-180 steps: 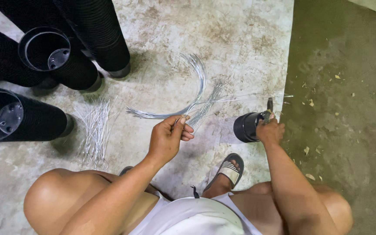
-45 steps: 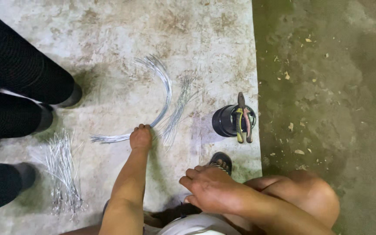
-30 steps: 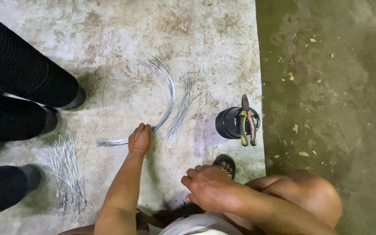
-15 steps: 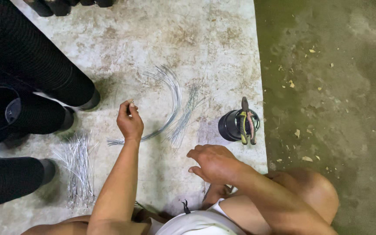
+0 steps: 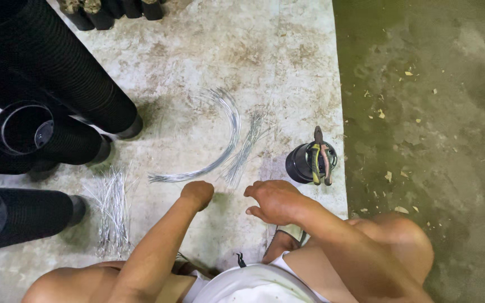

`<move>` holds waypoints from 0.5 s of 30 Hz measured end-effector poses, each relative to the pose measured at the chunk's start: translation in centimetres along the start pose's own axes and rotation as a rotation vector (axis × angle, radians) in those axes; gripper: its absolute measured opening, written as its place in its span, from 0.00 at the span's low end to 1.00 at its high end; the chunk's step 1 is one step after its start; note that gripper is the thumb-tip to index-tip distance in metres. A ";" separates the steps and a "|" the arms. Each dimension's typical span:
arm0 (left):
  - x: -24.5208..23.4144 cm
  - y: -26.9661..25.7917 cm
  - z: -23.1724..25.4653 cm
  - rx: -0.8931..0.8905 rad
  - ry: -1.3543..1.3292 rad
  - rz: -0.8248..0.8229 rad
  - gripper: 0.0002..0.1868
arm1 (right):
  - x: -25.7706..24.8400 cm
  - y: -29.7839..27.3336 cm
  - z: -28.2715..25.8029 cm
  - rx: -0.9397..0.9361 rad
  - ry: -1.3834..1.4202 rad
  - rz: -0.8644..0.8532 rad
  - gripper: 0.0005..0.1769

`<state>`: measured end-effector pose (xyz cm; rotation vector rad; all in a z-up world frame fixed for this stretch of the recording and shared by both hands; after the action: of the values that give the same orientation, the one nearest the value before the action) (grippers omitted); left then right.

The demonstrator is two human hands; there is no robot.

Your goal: The person sits on the floor and repeatedly bends thin metal wires into loops by hand, then uses pliers to tighten the loops. Finished loops are placed into a nearby black plastic pot.

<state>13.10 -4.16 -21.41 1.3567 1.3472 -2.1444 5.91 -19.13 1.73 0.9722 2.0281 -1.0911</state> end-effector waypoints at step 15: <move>-25.3 -18.7 2.1 0.211 -0.447 1.143 0.04 | 1.8 3.1 6.6 0.385 1.109 0.192 0.25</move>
<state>13.40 -1.88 10.08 1.1504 0.0614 -1.5896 8.67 -23.14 -3.98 2.2942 2.4534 -0.9244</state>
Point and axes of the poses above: each hand's wrist, its own y-axis towards the middle knuckle, its own x-axis out of the palm, z = x × y, the point moved 9 cm from there along y, towards the middle knuckle, and after that the axes turned 5 degrees about z, right-handed, at the moved point
